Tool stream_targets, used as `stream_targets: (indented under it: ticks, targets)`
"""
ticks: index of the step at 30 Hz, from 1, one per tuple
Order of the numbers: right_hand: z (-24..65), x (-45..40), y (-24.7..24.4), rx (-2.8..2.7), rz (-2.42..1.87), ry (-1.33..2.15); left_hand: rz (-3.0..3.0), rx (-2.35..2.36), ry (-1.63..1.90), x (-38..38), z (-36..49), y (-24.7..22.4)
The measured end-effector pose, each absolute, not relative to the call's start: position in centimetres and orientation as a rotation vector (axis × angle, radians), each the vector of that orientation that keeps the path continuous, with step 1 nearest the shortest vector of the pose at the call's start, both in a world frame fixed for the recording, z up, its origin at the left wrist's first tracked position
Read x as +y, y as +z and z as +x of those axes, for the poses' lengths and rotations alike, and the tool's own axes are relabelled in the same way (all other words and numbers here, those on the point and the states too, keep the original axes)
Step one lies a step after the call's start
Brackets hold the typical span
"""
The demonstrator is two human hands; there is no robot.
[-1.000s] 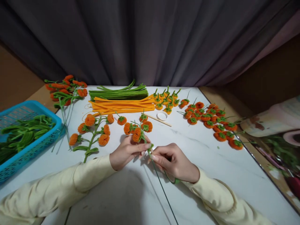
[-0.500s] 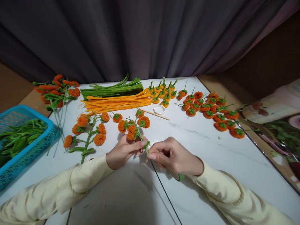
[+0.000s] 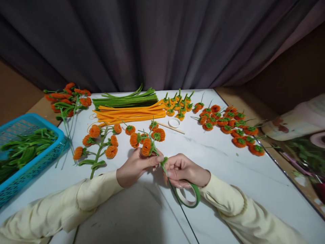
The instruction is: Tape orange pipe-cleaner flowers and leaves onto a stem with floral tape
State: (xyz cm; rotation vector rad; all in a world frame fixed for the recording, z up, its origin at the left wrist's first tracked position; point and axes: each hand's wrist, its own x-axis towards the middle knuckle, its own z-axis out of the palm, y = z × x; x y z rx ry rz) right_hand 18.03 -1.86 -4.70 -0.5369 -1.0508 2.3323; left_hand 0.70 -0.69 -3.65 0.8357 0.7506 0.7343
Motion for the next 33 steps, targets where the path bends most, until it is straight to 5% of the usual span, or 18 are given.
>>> stream_targets:
  ticks: [14,33]
  targets:
    - [17.5,-2.6,-2.6,-1.268,-0.965,1.819,1.024,1.088,0.787,-0.5,0.4,-0.9]
    - [17.4,-2.8,-2.4,-1.446,-1.04,1.752,1.541,1.163,0.898,-1.0,-0.4,0.8]
